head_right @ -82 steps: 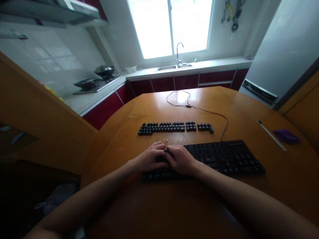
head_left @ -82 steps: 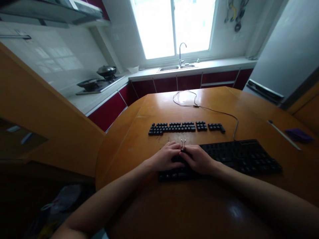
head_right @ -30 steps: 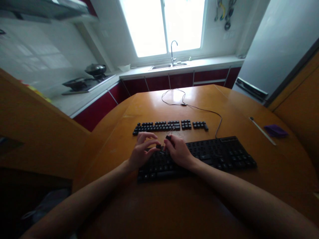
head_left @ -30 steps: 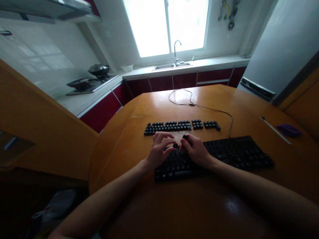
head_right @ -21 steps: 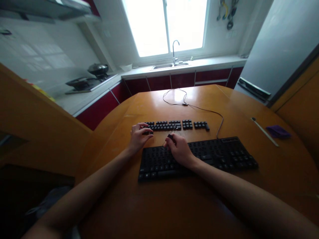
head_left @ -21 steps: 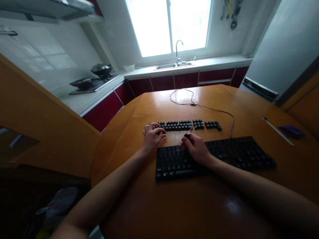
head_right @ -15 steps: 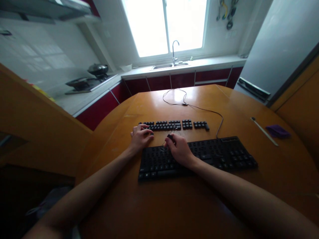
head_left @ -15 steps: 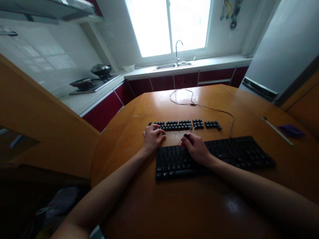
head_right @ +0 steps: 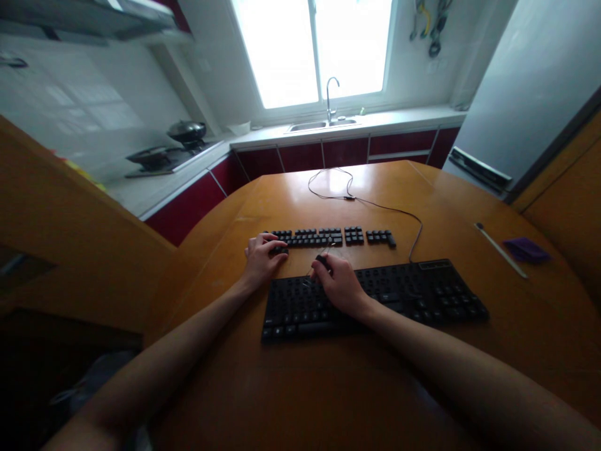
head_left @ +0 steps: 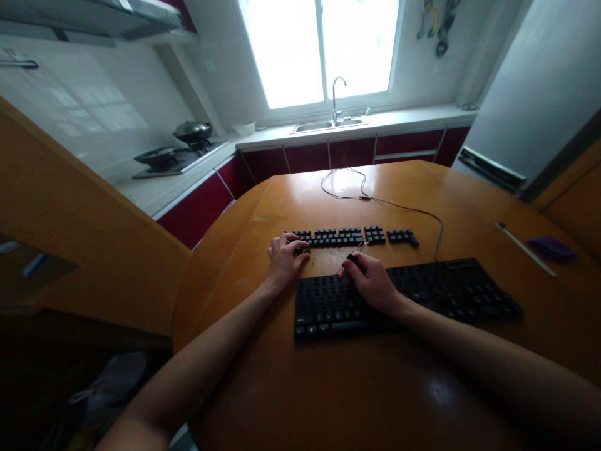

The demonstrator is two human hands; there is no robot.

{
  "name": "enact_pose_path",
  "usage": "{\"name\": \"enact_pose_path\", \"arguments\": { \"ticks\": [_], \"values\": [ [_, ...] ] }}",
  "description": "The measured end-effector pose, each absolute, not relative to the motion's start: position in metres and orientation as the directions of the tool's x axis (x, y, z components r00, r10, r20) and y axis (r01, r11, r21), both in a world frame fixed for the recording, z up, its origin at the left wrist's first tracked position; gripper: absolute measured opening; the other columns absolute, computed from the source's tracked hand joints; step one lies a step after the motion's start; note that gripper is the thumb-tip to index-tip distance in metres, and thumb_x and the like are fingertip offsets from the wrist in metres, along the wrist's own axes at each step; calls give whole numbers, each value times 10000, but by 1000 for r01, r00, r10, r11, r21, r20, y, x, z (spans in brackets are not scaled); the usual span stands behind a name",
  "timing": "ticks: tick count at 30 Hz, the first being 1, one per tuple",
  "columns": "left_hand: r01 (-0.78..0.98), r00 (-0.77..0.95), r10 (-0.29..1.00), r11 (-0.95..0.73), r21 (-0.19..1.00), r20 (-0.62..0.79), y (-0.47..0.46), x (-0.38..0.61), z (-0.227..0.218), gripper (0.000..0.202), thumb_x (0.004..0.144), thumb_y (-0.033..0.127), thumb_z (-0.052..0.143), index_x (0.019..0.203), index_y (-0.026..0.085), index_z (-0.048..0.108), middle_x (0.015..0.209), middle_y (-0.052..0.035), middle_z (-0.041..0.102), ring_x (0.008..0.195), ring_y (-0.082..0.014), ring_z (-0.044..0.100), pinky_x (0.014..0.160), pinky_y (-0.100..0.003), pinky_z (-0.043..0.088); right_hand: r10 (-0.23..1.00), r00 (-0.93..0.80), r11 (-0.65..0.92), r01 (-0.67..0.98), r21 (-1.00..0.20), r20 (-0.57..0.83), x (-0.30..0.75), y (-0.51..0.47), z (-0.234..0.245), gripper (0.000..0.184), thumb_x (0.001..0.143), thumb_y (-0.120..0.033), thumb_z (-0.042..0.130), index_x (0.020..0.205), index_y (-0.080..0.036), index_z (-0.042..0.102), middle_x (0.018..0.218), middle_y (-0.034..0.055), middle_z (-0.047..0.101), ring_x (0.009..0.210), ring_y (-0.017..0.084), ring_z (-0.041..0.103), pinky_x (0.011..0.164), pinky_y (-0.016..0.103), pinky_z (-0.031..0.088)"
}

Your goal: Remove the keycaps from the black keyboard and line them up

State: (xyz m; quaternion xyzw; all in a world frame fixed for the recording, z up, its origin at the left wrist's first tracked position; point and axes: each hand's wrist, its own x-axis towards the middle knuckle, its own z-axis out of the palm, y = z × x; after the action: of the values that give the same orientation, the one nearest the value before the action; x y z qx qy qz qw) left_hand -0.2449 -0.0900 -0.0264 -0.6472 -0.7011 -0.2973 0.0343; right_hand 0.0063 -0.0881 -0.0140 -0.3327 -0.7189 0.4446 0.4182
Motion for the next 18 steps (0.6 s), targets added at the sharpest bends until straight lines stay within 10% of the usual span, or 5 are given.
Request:
{"name": "enact_pose_path", "arguments": {
  "ticks": [18],
  "values": [
    [933,-177,882,9,361,437,-86,-245,-27,185,807,262,752,987,307,752,1194,-55,596,1154,-302,465,934,-459,380,846,-435,387,106,-916,307,6,-87,-14,313,976,-362,513,753,-173,627,728,52,693,646,159,614,647,294,459]
  ]
}}
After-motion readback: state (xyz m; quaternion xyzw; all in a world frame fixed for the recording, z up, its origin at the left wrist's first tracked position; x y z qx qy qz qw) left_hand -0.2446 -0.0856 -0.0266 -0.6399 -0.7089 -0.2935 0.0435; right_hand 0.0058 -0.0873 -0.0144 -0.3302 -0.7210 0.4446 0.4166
